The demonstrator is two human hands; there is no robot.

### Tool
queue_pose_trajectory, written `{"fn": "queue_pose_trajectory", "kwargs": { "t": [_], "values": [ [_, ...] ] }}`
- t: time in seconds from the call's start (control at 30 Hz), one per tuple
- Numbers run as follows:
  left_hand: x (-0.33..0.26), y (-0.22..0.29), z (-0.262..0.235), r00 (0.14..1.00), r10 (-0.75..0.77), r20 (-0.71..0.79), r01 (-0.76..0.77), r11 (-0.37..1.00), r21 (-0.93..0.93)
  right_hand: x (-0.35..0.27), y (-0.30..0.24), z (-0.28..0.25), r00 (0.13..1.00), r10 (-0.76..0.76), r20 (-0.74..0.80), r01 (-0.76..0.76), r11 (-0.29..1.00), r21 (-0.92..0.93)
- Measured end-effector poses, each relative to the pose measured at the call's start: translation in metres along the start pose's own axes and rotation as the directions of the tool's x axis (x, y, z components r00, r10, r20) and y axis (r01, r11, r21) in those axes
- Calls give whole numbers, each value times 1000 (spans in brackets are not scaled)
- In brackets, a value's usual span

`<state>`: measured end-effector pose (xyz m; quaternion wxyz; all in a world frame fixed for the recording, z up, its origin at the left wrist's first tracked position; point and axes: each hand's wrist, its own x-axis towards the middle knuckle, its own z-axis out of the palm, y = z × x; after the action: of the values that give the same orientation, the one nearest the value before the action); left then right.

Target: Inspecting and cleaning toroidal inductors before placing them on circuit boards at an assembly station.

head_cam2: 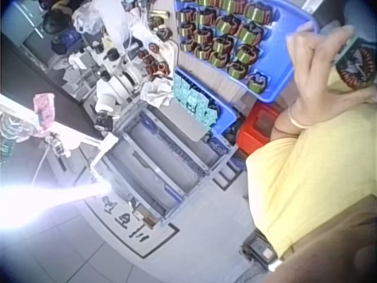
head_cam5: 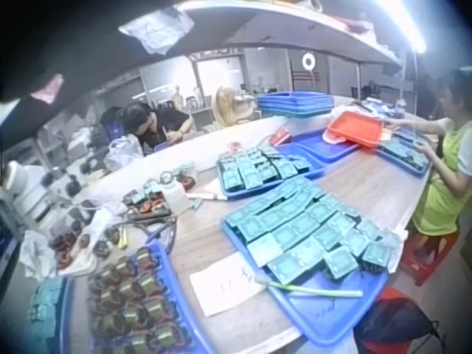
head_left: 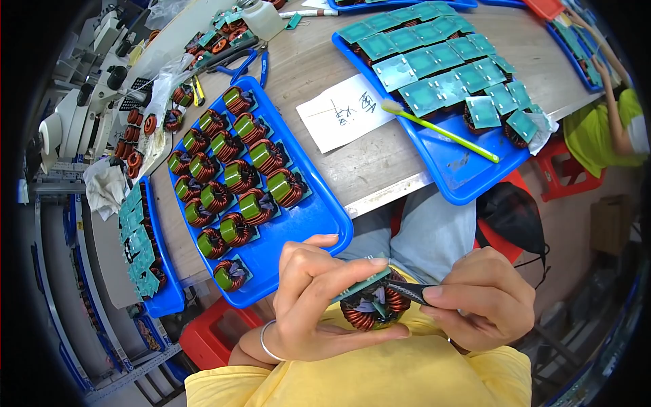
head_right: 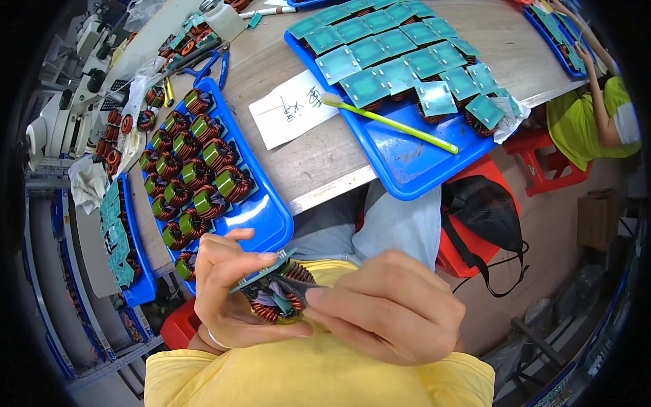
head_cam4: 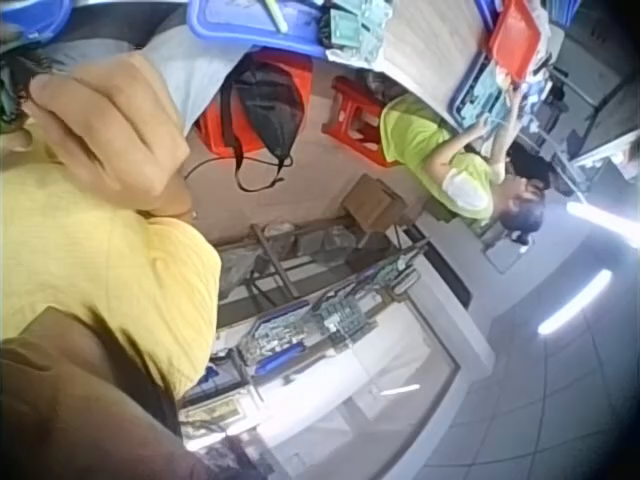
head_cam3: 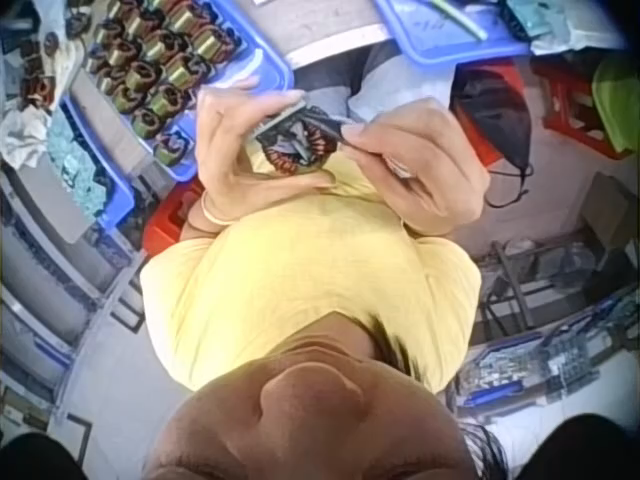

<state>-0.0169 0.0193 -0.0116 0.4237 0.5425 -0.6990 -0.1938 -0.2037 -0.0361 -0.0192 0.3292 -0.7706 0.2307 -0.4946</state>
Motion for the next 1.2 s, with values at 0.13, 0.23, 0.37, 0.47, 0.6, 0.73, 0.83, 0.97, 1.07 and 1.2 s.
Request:
{"fn": "queue_pose_trajectory", "kwargs": {
  "t": [0.13, 0.23, 0.37, 0.47, 0.6, 0.73, 0.83, 0.97, 1.07, 1.2],
  "values": [
    [1, 0, 0, 1000, 7, -2, -7, 1000, 17, 0, -1, -1, 1000, -15, 5, 15, 1000, -5],
    [1, 0, 0, 1000, 5, 3, -5, 1000, 23, 0, 0, 2, 1000, -11, -9, 11, 1000, -10],
    [0, 0, 0, 1000, 5, 4, -5, 1000, 28, 0, -1, 3, 1000, 0, -12, 0, 1000, -24],
    [0, -1, 0, 1000, 3, -2, -3, 1000, 31, -1, 0, 2, 1000, -25, 9, 25, 999, -33],
    [1, 0, 0, 1000, -14, 5, 14, 999, 37, -2, -1, 1, 1000, -22, 17, 23, 999, -36],
    [1, 0, -1, 1000, -21, 6, 21, 999, 43, -1, -1, 3, 1000, -18, -5, 18, 999, -48],
    [0, 0, 0, 1000, -21, 10, 21, 999, 50, -1, -2, 3, 1000, -16, 1, 16, 998, -54],
    [1, -1, 0, 1000, -21, 5, 21, 998, 53, -2, -2, 3, 1000, -29, 5, 29, 997, -70],
    [1, -1, 0, 1000, -21, -1, 21, 998, 55, 0, -3, 4, 1000, -17, -6, 16, 997, -72],
    [1, -1, 0, 1000, -17, 2, 17, 998, 58, 1, -2, 4, 1000, -20, 8, 21, 997, -69]
  ]
}}
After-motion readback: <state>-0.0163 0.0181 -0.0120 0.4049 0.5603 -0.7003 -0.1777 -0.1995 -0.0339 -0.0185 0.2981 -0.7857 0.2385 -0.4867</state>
